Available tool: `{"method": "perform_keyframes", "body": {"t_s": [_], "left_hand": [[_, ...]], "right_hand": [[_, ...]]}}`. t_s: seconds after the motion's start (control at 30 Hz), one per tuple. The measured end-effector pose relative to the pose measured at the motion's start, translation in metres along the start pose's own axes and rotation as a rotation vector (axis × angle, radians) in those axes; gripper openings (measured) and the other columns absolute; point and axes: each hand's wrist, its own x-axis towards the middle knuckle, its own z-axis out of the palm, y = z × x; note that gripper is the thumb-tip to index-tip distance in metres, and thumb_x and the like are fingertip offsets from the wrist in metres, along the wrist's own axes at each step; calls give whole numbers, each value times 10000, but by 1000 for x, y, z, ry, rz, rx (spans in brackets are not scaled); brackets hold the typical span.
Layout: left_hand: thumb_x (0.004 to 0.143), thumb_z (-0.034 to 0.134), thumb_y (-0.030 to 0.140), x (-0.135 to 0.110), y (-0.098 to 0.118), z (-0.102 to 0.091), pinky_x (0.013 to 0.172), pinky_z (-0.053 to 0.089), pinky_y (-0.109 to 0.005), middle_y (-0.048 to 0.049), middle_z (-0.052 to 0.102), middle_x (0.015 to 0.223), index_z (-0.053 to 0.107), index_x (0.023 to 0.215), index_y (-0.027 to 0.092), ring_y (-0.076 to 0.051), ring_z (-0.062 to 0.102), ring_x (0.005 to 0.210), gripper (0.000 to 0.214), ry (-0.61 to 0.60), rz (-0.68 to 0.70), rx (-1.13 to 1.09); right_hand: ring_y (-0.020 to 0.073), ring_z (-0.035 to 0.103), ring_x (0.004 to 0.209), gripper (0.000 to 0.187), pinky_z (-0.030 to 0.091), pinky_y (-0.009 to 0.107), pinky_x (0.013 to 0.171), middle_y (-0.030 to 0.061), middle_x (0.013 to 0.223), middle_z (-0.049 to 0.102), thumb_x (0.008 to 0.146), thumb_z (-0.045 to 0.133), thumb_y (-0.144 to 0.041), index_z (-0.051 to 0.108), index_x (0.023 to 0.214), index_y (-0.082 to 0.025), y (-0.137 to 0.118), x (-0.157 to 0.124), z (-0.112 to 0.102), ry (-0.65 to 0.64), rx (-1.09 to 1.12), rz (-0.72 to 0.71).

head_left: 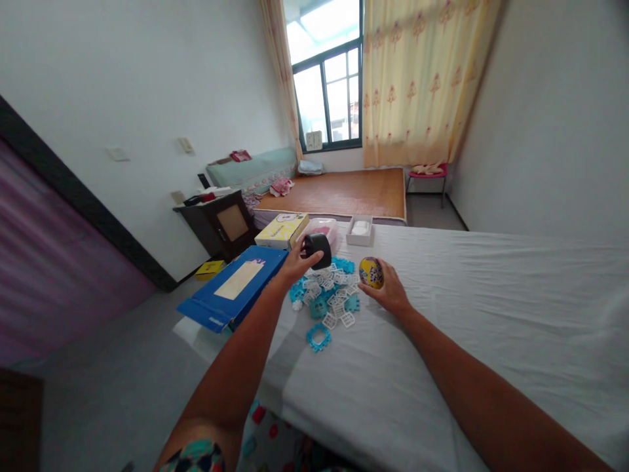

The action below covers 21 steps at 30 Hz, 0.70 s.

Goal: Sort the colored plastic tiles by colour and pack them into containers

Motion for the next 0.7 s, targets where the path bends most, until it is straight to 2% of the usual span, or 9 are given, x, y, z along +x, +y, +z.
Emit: {"method": "perform_keyframes", "body": {"t_s": [0.07,0.17,0.27,0.4,0.5,0.6,0.7], "left_hand": [[668,756,532,0,-8,2,980,459,-437,-142,564,1323,322,1485,200,-284,589,1126,983,-20,30,152],[634,770,529,-3,-23,-3,1060,378,-460,-149,524,1379,383,1460,199,-331,496,1257,970,-2,77,555],[653,738,546,-6,-33,-12,1074,350,-467,-174,510,1389,385,1459,177,-351,477,1276,954,37,49,815],[729,658,583,-7,-33,-15,1042,390,-421,-187,530,1360,303,1492,137,-318,522,1236,953,112,4,795],[735,656,577,-8,-29,-7,1035,403,-403,-170,553,1340,333,1478,142,-305,533,1228,919,81,-2,743],[710,693,537,-13,-22,3,1057,389,-410,-151,546,1354,389,1445,165,-307,507,1255,878,22,81,760],[726,687,498,-21,-12,9,1061,390,-416,-143,503,1387,324,1475,182,-295,487,1265,891,88,173,791]], "right_hand": [[331,475,1237,950,387,512,1071,200,1336,495,693,657,-699,402,1405,-124,0,0,0,-10,0,6],[334,479,1232,942,389,524,1066,193,1334,499,689,664,-691,403,1405,-137,0,0,1,-16,8,3],[334,478,1236,942,388,521,1069,193,1340,497,685,669,-686,403,1404,-139,0,0,2,-15,14,-1],[337,480,1239,934,389,527,1066,189,1333,504,682,671,-686,408,1403,-153,0,1,3,-25,31,12],[338,495,1225,925,397,526,1057,192,1318,515,681,666,-691,422,1391,-150,-5,1,1,-39,66,51],[329,500,1224,911,400,509,1057,189,1328,513,702,649,-688,417,1396,-144,-14,2,-2,-39,116,90],[325,491,1234,895,394,508,1056,181,1353,508,720,633,-685,412,1402,-150,-23,4,-4,-19,145,122]]}}
